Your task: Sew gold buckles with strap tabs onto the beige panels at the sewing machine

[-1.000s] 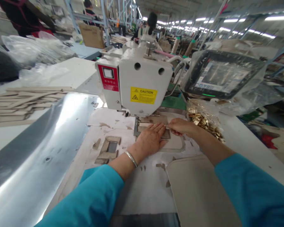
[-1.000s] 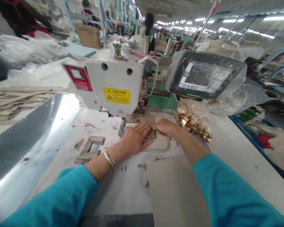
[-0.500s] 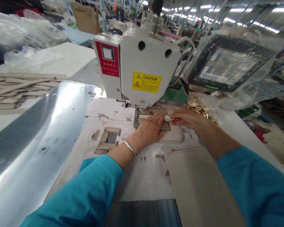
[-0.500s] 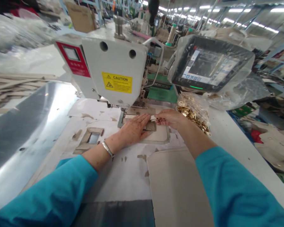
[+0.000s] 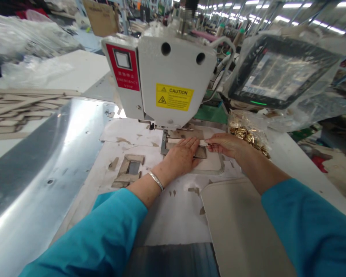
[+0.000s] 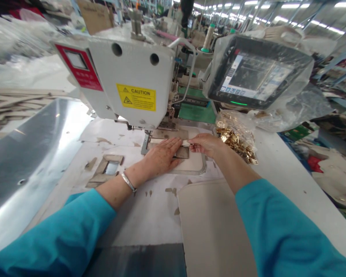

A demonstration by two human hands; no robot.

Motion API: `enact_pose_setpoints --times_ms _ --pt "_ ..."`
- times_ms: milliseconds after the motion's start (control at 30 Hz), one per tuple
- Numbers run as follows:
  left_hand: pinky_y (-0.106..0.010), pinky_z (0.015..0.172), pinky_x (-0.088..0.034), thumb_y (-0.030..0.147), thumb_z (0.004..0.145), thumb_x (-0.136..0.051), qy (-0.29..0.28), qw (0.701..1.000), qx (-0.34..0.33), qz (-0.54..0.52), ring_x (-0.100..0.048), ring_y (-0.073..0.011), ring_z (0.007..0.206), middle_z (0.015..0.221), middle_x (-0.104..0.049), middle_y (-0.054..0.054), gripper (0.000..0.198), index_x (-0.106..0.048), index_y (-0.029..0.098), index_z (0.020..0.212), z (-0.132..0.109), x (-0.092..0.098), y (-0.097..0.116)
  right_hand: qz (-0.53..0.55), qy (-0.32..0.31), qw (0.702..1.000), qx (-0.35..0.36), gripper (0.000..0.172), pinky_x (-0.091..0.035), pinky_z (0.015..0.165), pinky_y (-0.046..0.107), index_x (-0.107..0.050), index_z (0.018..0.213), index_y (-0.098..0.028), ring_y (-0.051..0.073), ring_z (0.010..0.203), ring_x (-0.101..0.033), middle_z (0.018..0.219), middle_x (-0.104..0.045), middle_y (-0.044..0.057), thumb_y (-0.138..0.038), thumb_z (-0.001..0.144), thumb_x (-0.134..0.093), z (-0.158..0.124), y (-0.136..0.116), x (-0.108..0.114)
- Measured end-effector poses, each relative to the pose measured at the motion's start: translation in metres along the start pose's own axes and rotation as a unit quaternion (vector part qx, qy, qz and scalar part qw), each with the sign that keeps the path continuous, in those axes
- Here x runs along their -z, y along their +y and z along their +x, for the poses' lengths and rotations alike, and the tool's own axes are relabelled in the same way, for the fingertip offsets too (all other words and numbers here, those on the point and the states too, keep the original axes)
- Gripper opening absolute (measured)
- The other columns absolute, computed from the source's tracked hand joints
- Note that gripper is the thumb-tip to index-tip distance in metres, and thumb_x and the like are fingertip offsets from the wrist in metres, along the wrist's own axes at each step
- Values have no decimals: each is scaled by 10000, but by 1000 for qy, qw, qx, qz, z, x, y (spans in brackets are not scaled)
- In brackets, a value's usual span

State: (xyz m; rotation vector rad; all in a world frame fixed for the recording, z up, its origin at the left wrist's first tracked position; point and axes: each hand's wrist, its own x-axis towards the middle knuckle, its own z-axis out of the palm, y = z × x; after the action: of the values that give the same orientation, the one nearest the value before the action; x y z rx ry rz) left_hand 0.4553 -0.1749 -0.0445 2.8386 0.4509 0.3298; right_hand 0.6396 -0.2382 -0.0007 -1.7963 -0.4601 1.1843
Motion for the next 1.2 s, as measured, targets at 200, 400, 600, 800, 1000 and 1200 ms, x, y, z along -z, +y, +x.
enact_pose_setpoints --times_ms 200,400,600,800,1000,1200 --pt "-386 1195 -221 416 952 -482 -2 1000 -4 9 -317 -256 1432 1537 -353 -159 639 -351 48 1458 0 -1 1 -151 66 986 27 319 -510 486 184 -487 592 -161 76 434 -534 460 -550 -25 -29 785 -704 1 1 -8" --pt "-399 1180 -263 404 965 -469 3 999 -26 29 -354 -260 1412 1510 -412 -129 577 -395 79 1437 -2 -3 -3 -325 80 941 40 211 -455 413 179 -543 675 -172 71 377 -488 460 -554 -40 -147 781 -724 12 6 -9" --pt "-304 1138 -319 211 972 -405 17 993 -98 64 -471 -202 1319 1426 -516 -124 435 -444 58 1377 9 -5 12 -279 27 960 0 226 -429 404 155 -492 685 -167 51 353 -475 465 -555 -43 -102 891 -561 3 -1 -10" --pt "-363 1027 -426 347 924 -527 49 996 -9 80 -563 -257 1154 1213 -626 -149 407 -541 71 1223 5 -2 26 -256 19 967 -3 190 -406 377 170 -504 736 -169 69 344 -483 482 -585 -27 -178 913 -571 3 5 -4" --pt "-417 1069 -382 431 903 -560 55 989 95 97 -534 -285 1187 1245 -591 -160 473 -520 100 1239 -28 16 6 -256 29 966 22 178 -394 371 166 -521 742 -166 68 338 -486 488 -599 -21 -204 903 -587 8 14 -1" --pt "-448 1020 -420 458 884 -567 44 977 167 126 -553 -322 1101 1136 -602 -190 488 -576 47 1146 -31 23 13 -246 30 968 39 176 -372 362 172 -535 731 -169 74 335 -487 488 -601 -16 -212 892 -590 11 19 1"
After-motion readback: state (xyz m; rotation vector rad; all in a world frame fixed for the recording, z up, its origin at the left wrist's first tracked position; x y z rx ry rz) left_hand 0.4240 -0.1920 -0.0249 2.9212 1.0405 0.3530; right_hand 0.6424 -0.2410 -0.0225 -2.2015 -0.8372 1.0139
